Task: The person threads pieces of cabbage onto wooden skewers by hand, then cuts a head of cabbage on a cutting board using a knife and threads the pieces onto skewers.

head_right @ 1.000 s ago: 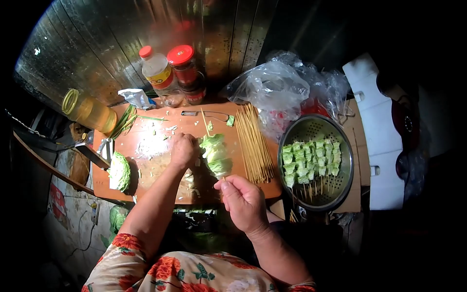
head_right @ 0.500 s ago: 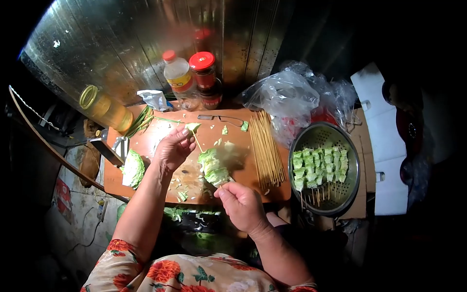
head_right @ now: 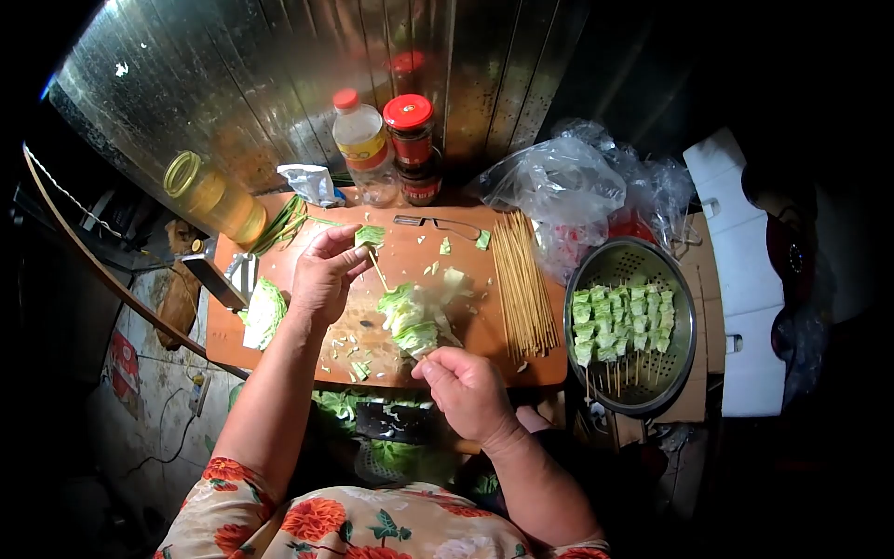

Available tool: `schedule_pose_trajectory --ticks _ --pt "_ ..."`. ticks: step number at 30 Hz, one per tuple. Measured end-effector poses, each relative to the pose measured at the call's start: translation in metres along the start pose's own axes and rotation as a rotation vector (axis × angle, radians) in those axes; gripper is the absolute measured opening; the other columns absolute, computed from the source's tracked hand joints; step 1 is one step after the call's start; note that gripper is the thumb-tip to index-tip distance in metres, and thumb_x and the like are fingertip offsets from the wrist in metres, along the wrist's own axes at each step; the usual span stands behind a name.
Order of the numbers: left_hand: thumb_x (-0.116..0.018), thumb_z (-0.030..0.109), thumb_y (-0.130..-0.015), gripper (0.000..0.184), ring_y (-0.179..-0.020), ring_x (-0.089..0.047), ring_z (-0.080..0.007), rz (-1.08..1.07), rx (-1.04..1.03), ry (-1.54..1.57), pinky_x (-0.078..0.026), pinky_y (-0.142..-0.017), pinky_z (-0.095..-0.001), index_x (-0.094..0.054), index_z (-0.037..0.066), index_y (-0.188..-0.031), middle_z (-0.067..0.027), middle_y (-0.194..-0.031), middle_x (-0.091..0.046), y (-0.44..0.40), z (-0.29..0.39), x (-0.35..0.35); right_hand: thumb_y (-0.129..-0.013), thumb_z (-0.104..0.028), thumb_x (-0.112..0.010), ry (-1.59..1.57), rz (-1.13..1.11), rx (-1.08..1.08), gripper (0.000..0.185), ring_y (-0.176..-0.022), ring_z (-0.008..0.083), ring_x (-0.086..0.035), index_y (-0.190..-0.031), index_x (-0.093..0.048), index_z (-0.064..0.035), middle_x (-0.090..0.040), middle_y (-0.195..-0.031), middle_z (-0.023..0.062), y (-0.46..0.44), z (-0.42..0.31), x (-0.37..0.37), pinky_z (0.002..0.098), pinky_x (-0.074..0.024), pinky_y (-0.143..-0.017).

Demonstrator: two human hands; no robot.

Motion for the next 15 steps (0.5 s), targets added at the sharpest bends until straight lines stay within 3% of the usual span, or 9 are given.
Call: schedule_pose_trajectory --ticks 10,15 --pt "-0.060 -0.002 -0.086 0.022 -0.088 -0.063 -0.0173 -0.179 -0.057 -0.139 -0.053 -0.081 -0.0313 -0.060 0.000 -0.108 -0.0081 -0.098 -0.065 0.013 0.006 -0.028 -0.094 -0.013 -0.053 -0.067 0.063 0.049 0.018 -0.054 0.0024 -0.043 -0.085 -0.064 -0.0008 -0.049 -0.061 -0.0049 0.006 0.002 0.004 0.0198 -0.0351 -0.048" --pt "-0.060 0.000 -0.087 0.019 -0.085 -0.062 -0.0131 -0.269 -0.005 -0.225 -0.050 -0.080 -0.0268 -0.063 -0.001 -0.106 -0.0057 -0.095 -0.066 0.032 -0.017 -0.052 -0.094 -0.015 -0.052 -0.144 0.150 0.118 0.020 -0.047 0.0014 -0.036 -0.087 -0.063 0.0008 -0.045 -0.057 -0.0055 0.006 -0.006 0.009 0.0179 -0.0274 -0.043"
Point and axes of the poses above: each hand's wrist, its own y-axis away from the middle knuckle, its own x-axis out of the back of the hand, z = x × y, the point moved 7 cm from there along -y, towards the middle knuckle
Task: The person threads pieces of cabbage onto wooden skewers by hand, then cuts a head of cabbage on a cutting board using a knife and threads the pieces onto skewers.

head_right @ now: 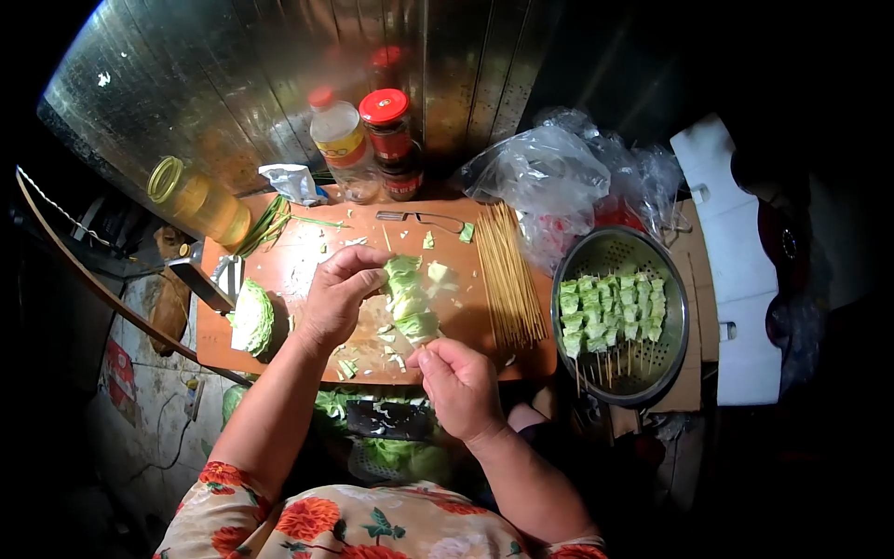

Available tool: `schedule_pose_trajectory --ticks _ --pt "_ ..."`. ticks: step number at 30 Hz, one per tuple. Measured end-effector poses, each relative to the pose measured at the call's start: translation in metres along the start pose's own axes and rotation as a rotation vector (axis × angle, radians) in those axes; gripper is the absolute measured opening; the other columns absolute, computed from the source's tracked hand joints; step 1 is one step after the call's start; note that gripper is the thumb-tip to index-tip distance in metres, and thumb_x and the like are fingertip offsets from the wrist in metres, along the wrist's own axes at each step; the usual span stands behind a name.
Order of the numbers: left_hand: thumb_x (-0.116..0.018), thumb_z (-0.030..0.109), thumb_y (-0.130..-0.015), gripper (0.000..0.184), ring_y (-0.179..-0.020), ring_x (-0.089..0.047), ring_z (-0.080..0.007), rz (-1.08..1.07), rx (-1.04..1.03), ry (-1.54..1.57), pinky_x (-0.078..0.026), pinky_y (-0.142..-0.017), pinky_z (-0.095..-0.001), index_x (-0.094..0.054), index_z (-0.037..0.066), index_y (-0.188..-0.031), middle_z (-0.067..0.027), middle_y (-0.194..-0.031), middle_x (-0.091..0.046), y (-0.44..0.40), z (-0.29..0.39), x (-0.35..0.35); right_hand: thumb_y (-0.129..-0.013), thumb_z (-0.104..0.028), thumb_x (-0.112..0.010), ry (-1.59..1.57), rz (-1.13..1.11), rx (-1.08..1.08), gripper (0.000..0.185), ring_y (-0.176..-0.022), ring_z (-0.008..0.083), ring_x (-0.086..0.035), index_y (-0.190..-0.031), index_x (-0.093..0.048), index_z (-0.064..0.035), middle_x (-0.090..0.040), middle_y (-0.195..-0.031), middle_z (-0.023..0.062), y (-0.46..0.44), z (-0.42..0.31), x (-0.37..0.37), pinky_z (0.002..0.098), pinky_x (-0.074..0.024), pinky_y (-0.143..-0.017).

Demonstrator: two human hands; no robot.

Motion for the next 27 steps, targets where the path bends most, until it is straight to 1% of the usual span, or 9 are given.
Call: schedule_pose_trajectory --ticks 4,8,10,12,16,18,20,24,27 --pt "-0.058 -0.001 -0.087 0.022 -0.091 -0.060 -0.0129 -0.007 0.044 0.017 -0.049 -0.083 -0.0264 -0.062 0.000 -0.108 -0.0053 -0.100 -0.065 -0.003 -0.007 -0.002 -0.095 -0.016 -0.052 0.021 0.026 0.012 0.021 -0.047 0.0013 -0.036 -0.087 -0.063 -0.0001 -0.043 -0.056 -0.0062 -0.003 0.002 0.006 0.0174 -0.0269 -0.043" --pt "-0.056 -0.001 -0.086 0.025 -0.093 -0.061 -0.0145 0.069 -0.086 0.035 -0.048 -0.086 -0.0292 -0.060 0.000 -0.110 -0.0067 -0.103 -0.065 -0.012 0.001 -0.005 -0.095 -0.017 -0.053 -0.009 0.053 -0.011 0.021 -0.045 0.0013 -0.035 -0.088 -0.064 -0.0006 -0.043 -0.055 -0.0058 -0.006 -0.001 0.015 0.0171 -0.0256 -0.040" --pt "-0.056 -0.001 -0.086 0.026 -0.095 -0.061 -0.0153 0.095 -0.137 0.020 -0.047 -0.087 -0.0295 -0.060 0.000 -0.112 -0.0071 -0.105 -0.065 -0.018 -0.001 -0.004 -0.096 -0.013 -0.051 -0.101 0.096 -0.040 0.020 -0.049 0.0019 -0.037 -0.087 -0.063 0.0004 -0.044 -0.058 -0.0056 -0.003 -0.007 0.025 0.0186 -0.0279 -0.044" --pt "-0.056 -0.001 -0.086 0.028 -0.093 -0.061 -0.0149 0.240 -0.112 -0.068 -0.048 -0.084 -0.0276 -0.058 0.001 -0.114 -0.0066 -0.103 -0.065 -0.024 -0.015 0.010 -0.096 -0.015 -0.050 -0.120 0.162 0.019 0.021 -0.048 0.0018 -0.036 -0.090 -0.062 0.0004 -0.044 -0.057 -0.0053 -0.002 -0.014 0.036 0.0180 -0.0267 -0.043" --pt "-0.063 0.007 -0.086 0.022 -0.082 -0.061 -0.0133 0.187 0.038 -0.392 -0.048 -0.073 -0.0253 -0.062 -0.001 -0.106 -0.0048 -0.093 -0.066 -0.042 -0.053 -0.001 -0.096 -0.014 -0.050 -0.164 0.197 0.051 0.021 -0.049 0.0022 -0.037 -0.091 -0.063 0.0008 -0.045 -0.058 -0.0045 0.004 -0.024 0.044 0.0179 -0.0282 -0.045" --pt "-0.067 0.016 -0.084 0.029 -0.080 -0.064 -0.0181 0.166 0.070 -0.803 -0.050 -0.072 -0.0290 -0.063 -0.004 -0.104 -0.0126 -0.089 -0.068 -0.049 -0.055 -0.014 -0.096 -0.013 -0.050 -0.173 0.182 0.085 0.020 -0.051 0.0025 -0.039 -0.091 -0.063 0.0010 -0.045 -0.059 -0.0043 0.006 -0.026 0.044 0.0180 -0.0296 -0.046" --pt "-0.063 0.021 -0.085 0.034 -0.089 -0.066 -0.0343 0.128 0.197 -0.957 -0.052 -0.079 -0.0386 -0.063 -0.001 -0.110 -0.0226 -0.099 -0.066 -0.061 -0.071 -0.016 -0.096 -0.013 -0.051 -0.162 0.175 0.079 0.019 -0.051 0.0025 -0.039 -0.091 -0.063 0.0011 -0.046 -0.060 -0.0042 0.008 -0.024 0.048 0.0181 -0.0299 -0.047" --pt "-0.061 0.023 -0.084 0.033 -0.092 -0.064 -0.0386 0.109 0.197 -1.090 -0.051 -0.081 -0.0425 -0.064 0.002 -0.110 -0.0236 -0.102 -0.064 -0.079 -0.103 -0.014 -0.096 -0.014 -0.051 -0.169 0.198 0.084 0.019 -0.052 0.0026 -0.040 -0.091 -0.063 0.0012 -0.047 -0.060 -0.0041 0.012 -0.028 0.055 0.0183 -0.0307 -0.047" --pt "-0.058 0.032 -0.083 0.033 -0.091 -0.063 -0.0387 0.109 0.014 -1.266 -0.050 -0.083 -0.0450 -0.065 0.006 -0.103 -0.0215 -0.102 -0.063 -0.075 -0.095 -0.026 -0.096 -0.014 -0.052 -0.139 0.199 0.066 0.020 -0.051 0.0027 -0.040 -0.091 -0.064 0.0014 -0.047 -0.059 -0.0040 0.015 -0.028 0.060 0.0183 -0.0315 -0.047"
Point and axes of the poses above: each hand's wrist, its own y-axis away from the middle knuckle, its own x-axis out of the back of the hand, z = x × y, the point moved 7 cm from there along -y, towards the middle knuckle
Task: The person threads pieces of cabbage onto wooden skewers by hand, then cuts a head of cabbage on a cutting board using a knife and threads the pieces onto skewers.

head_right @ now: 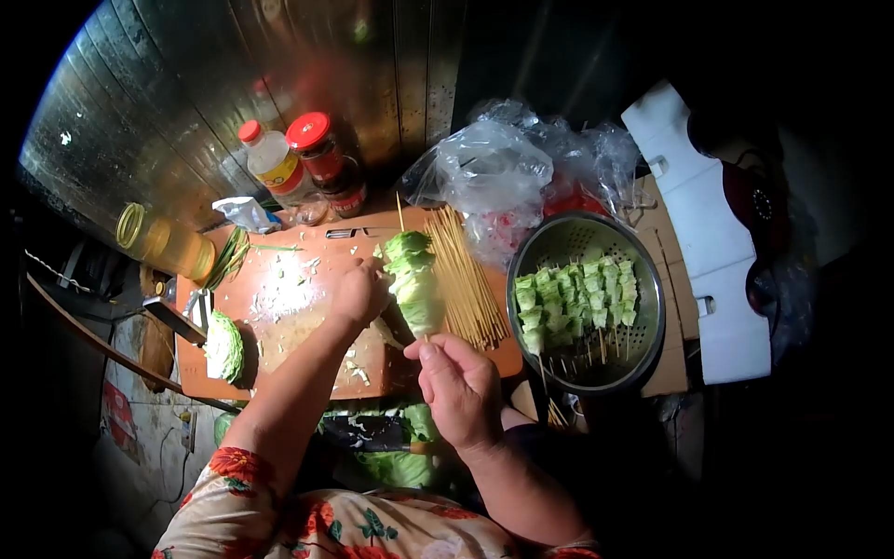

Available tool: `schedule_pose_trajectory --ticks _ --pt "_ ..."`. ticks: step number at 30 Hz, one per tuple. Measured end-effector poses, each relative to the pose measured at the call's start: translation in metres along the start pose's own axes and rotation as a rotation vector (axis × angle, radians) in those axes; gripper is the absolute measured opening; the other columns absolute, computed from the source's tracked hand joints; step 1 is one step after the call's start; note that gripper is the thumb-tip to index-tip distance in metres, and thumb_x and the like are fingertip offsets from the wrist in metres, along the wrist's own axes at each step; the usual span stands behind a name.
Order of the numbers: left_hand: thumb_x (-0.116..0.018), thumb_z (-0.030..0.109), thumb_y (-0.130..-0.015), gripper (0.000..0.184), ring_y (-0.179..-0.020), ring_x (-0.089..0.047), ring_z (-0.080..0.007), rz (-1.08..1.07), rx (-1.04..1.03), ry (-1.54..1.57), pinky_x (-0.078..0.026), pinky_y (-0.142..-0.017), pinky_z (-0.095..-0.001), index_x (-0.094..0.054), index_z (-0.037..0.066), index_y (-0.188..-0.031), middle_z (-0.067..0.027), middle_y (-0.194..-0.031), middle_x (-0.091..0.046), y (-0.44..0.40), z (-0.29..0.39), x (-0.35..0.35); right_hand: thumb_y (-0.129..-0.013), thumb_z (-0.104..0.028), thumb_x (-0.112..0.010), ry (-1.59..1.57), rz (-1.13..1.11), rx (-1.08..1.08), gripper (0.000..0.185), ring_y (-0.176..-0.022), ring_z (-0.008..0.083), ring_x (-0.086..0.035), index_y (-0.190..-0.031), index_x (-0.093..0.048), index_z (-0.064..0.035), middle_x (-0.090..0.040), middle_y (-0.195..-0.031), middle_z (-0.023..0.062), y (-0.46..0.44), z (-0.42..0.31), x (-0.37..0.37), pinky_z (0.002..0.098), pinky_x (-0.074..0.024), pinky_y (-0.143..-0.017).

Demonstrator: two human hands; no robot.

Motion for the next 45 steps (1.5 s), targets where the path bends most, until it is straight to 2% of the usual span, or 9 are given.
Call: schedule_pose_trajectory --ticks 5,7,8,14,16,20,23,30,45 --pt "-0.060 0.023 -0.083 0.031 -0.088 -0.064 -0.0392 -0.072 -0.039 -0.122 -0.051 -0.078 -0.0464 -0.059 0.003 -0.106 -0.0235 -0.099 -0.064 0.007 0.008 -0.004 -0.096 -0.013 -0.051 0.031 0.004 0.019 0.019 -0.051 0.0028 -0.041 -0.091 -0.063 0.0013 -0.047 -0.059 -0.0035 0.003 -0.004 0.002 0.0186 -0.0318 -0.047" --pt "-0.061 0.037 -0.081 0.038 -0.090 -0.064 -0.0378 -0.092 0.008 -0.149 -0.052 -0.079 -0.0460 -0.059 0.004 -0.101 -0.0220 -0.100 -0.064 0.002 -0.001 -0.019 -0.096 -0.019 -0.052 0.022 0.000 0.052 0.023 -0.042 0.0021 -0.034 -0.092 -0.063 0.0001 -0.043 -0.054 -0.0037 0.003 -0.004 -0.001 0.0173 -0.0254 -0.038" --pt "-0.059 0.035 -0.082 0.035 -0.090 -0.064 -0.0377 -0.090 0.020 -0.171 -0.052 -0.079 -0.0458 -0.059 0.003 -0.099 -0.0220 -0.100 -0.064 -0.002 -0.009 -0.028 -0.096 -0.019 -0.051 0.074 -0.002 0.076 0.023 -0.042 0.0023 -0.035 -0.092 -0.062 0.0002 -0.043 -0.054 -0.0033 0.004 -0.004 -0.002 0.0173 -0.0260 -0.038" --pt "-0.056 0.032 -0.084 0.033 -0.088 -0.065 -0.0382 0.014 -0.033 -0.172 -0.052 -0.076 -0.0459 -0.061 0.002 -0.096 -0.0222 -0.097 -0.065 -0.009 -0.008 -0.017 -0.095 -0.018 -0.052 0.027 -0.033 0.008 0.022 -0.052 0.0037 -0.041 -0.092 -0.064 0.0005 -0.047 -0.058 -0.0040 0.007 -0.002 -0.005 0.0198 -0.0314 -0.048" --pt "-0.061 0.031 -0.083 0.034 -0.081 -0.066 -0.0373 -0.071 0.031 0.000 -0.052 -0.074 -0.0455 -0.064 -0.001 -0.092 -0.0234 -0.090 -0.066 0.002 -0.005 0.005 -0.095 -0.018 -0.052 0.039 -0.073 0.011 0.022 -0.053 0.0031 -0.041 -0.091 -0.064 -0.0003 -0.047 -0.059 -0.0043 0.008 -0.004 -0.010 0.0194 -0.0317 -0.049" --pt "-0.054 0.007 -0.089 0.007 -0.068 -0.064 -0.0218 0.016 0.344 1.256 -0.053 -0.063 -0.0342 -0.060 0.001 -0.088 -0.0089 -0.074 -0.062 0.024 -0.031 0.052 -0.096 -0.015 -0.050 0.065 -0.207 -0.006 0.022 -0.050 0.0027 -0.039 -0.090 -0.063 0.0013 -0.046 -0.058 -0.0041 0.011 0.001 -0.028 0.0185 -0.0308 -0.045" --pt "-0.052 0.012 -0.090 0.013 -0.075 -0.064 -0.0222 -0.041 0.200 1.688 -0.054 -0.068 -0.0347 -0.057 0.002 -0.097 -0.0101 -0.086 -0.063 0.038 -0.055 0.077 -0.096 -0.015 -0.051 0.122 -0.320 -0.043 0.021 -0.053 0.0023 -0.040 -0.090 -0.063 0.0011 -0.048 -0.061 -0.0044 0.019 0.008 -0.044 0.0180 -0.0320 -0.048" --pt "-0.054 0.008 -0.089 0.026 -0.081 -0.067 -0.0245 0.157 0.194 1.726 -0.056 -0.073 -0.0325 -0.051 0.002 -0.114 -0.0118 -0.094 -0.064 0.087 -0.042 0.133 -0.095 -0.016 -0.052 0.284 -0.427 -0.024 0.021 -0.056 0.0021 -0.044 -0.089 -0.065 0.0000 -0.050 -0.062 -0.0043 0.026 0.032 -0.069 0.0192 -0.0363 -0.052" --pt "-0.051 0.003 -0.086 0.028 -0.082 -0.064 -0.0257 0.332 0.225 1.761 -0.057 -0.072 -0.0371 -0.049 0.005 -0.114 -0.0138 -0.099 -0.061 0.110 -0.077 0.182 -0.092 -0.016 -0.056 0.359 -0.499 -0.040 0.020 -0.063 0.0060 -0.051 -0.089 -0.066 0.0000 -0.057 -0.066 -0.0011 0.023 0.049 -0.118 0.0235 -0.0439 -0.060"
Point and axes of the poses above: each hand's wrist, its own y-axis away from the middle knuckle, its own x-axis out of the back of the hand, z = x × y, the point moved 7 cm from there along -y, towards the middle knuckle
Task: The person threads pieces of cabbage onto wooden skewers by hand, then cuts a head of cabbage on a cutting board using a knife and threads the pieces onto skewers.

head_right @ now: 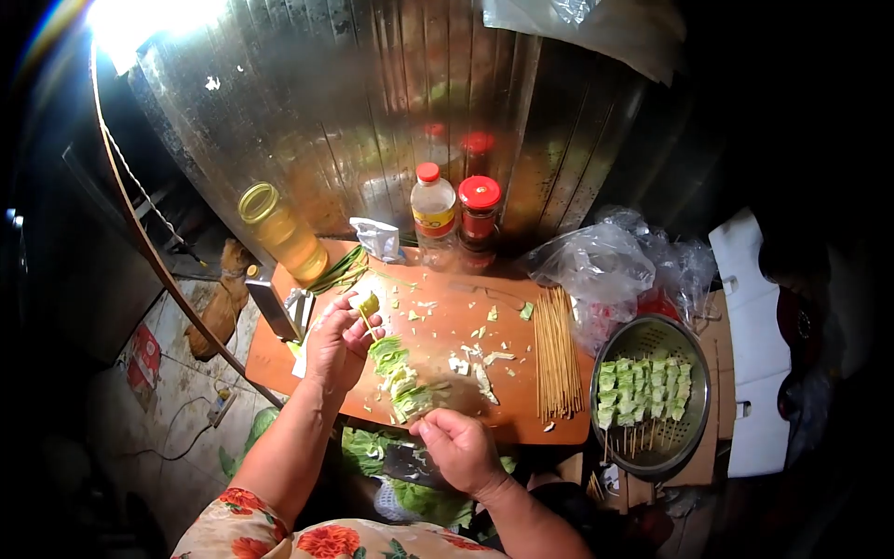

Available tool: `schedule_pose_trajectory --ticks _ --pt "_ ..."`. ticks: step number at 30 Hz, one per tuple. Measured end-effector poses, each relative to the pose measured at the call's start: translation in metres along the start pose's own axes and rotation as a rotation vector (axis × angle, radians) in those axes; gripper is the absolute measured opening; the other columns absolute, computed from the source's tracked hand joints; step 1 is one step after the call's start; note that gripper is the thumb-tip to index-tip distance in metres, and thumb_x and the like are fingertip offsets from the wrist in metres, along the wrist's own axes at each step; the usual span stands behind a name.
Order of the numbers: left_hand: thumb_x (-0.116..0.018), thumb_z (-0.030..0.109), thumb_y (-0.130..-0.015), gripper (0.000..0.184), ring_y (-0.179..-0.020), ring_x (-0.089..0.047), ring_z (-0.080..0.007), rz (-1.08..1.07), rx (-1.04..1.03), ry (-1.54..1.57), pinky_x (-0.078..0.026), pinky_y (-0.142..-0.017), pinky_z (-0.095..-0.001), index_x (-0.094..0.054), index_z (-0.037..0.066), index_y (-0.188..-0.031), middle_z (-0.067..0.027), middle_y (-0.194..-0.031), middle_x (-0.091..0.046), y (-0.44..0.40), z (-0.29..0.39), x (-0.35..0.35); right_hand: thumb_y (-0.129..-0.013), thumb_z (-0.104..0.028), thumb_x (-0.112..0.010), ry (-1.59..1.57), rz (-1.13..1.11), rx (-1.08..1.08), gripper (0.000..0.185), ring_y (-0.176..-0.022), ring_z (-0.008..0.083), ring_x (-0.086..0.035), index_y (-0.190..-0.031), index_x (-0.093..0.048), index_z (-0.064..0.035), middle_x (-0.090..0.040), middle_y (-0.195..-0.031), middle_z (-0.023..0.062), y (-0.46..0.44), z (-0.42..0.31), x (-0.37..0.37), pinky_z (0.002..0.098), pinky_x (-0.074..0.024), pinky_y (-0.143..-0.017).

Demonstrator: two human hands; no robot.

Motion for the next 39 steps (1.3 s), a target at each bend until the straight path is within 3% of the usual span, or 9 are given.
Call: schedule_pose_trajectory --ticks 10,16,20,29,32,34,35,38,39 --pt "-0.051 -0.002 -0.085 0.026 -0.083 -0.064 -0.0251 -0.031 -0.061 -0.088 -0.056 -0.073 -0.0371 -0.051 0.005 -0.110 -0.0148 -0.097 -0.062 -0.001 0.005 0.004 -0.093 -0.015 -0.055 -0.083 -0.038 -0.057 0.018 -0.056 0.0030 -0.044 -0.089 -0.066 -0.0002 -0.050 -0.061 -0.0050 0.000 0.007 -0.004 0.0212 -0.0391 -0.053" --pt "-0.055 -0.001 -0.086 0.021 -0.083 -0.066 -0.0227 -0.104 -0.186 -0.291 -0.054 -0.077 -0.0336 -0.055 0.005 -0.106 -0.0099 -0.099 -0.064 0.002 0.002 -0.005 -0.093 -0.014 -0.055 -0.069 0.010 -0.024 0.019 -0.056 0.0034 -0.046 -0.087 -0.066 -0.0002 -0.052 -0.060 -0.0037 0.002 0.007 -0.001 0.0215 -0.0392 -0.053" --pt "-0.056 -0.001 -0.086 0.016 -0.077 -0.057 -0.0094 -0.168 -0.082 -0.362 -0.049 -0.071 -0.0248 -0.061 0.005 -0.100 -0.0040 -0.098 -0.064 0.012 -0.018 -0.015 -0.094 -0.014 -0.053 -0.068 0.066 0.016 0.020 -0.054 0.0034 -0.045 -0.087 -0.065 0.0010 -0.051 -0.059 -0.0034 0.002 -0.002 0.003 0.0202 -0.0368 -0.050" --pt "-0.054 0.000 -0.088 0.013 -0.081 -0.058 -0.0094 -0.162 -0.015 -0.359 -0.049 -0.075 -0.0249 -0.061 0.005 -0.099 -0.0039 -0.099 -0.063 0.008 -0.029 -0.011 -0.094 -0.013 -0.053 0.001 0.111 0.088 0.021 -0.052 0.0033 -0.045 -0.085 -0.064 0.0011 -0.050 -0.058 -0.0034 0.002 -0.001 0.011 0.0204 -0.0366 -0.049" --pt "-0.053 0.000 -0.089 0.021 -0.087 -0.059 -0.0106 -0.184 -0.029 -0.399 -0.049 -0.080 -0.0252 -0.061 0.004 -0.107 -0.0042 -0.100 -0.063 0.006 -0.031 -0.016 -0.094 -0.013 -0.053 -0.050 0.132 0.044 0.020 -0.052 0.0018 -0.043 -0.084 -0.064 -0.0003 -0.049 -0.057 -0.0058 0.001 0.000 0.016 0.0198 -0.0360 -0.049" --pt "-0.053 0.002 -0.089 0.030 -0.096 -0.058 -0.0134 -0.183 -0.189 -0.451 -0.046 -0.086 -0.0269 -0.058 0.003 -0.119 -0.0058 -0.105 -0.063 0.007 -0.023 -0.024 -0.094 -0.013 -0.053 -0.108 0.134 0.008 0.019 -0.052 0.0018 -0.043 -0.084 -0.064 -0.0010 -0.049 -0.058 -0.0062 0.001 0.001 0.022 0.0197 -0.0354 -0.048" --pt "-0.055 0.002 -0.090 0.036 -0.111 -0.054 -0.0166 -0.227 -0.157 -0.468 -0.043 -0.097 -0.0298 -0.053 0.002 -0.126 -0.0079 -0.114 -0.060 0.005 -0.022 -0.025 -0.095 -0.013 -0.053 -0.127 0.168 0.009 0.018 -0.053 0.0019 -0.043 -0.084 -0.064 -0.0019 -0.048 -0.059 -0.0059 0.003 -0.003 0.027 0.0189 -0.0346 -0.049" --pt "-0.056 0.001 -0.090 0.037 -0.112 -0.053 -0.0152 -0.198 -0.191 -0.585 -0.043 -0.097 -0.0297 -0.052 0.001 -0.126 -0.0084 -0.118 -0.058 -0.010 -0.028 -0.015 -0.095 -0.014 -0.053 -0.262 0.300 -0.007 0.019 -0.052 0.0023 -0.041 -0.086 -0.063 -0.0004 -0.048 -0.060 -0.0044 0.009 -0.008 0.051 0.0178 -0.0319 -0.048" --pt "-0.058 0.008 -0.089 0.037 -0.112 -0.055 -0.0215 -0.182 -0.231 -0.625 -0.044 -0.096 -0.0329 -0.053 0.003 -0.126 -0.0109 -0.119 -0.058 -0.018 -0.038 -0.004 -0.096 -0.015 -0.052 -0.280 0.344 0.021 0.020 -0.051 0.0025 -0.040 -0.088 -0.063 0.0000 -0.047 -0.059 -0.0044 0.010 -0.010 0.060 0.0184 -0.0310 -0.047"
Point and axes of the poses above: each hand's wrist, its own y-axis away from the middle knuckle, its own x-axis out of the back of the hand, z = x × y, the point moved 7 cm from there along -y, towards the middle knuckle
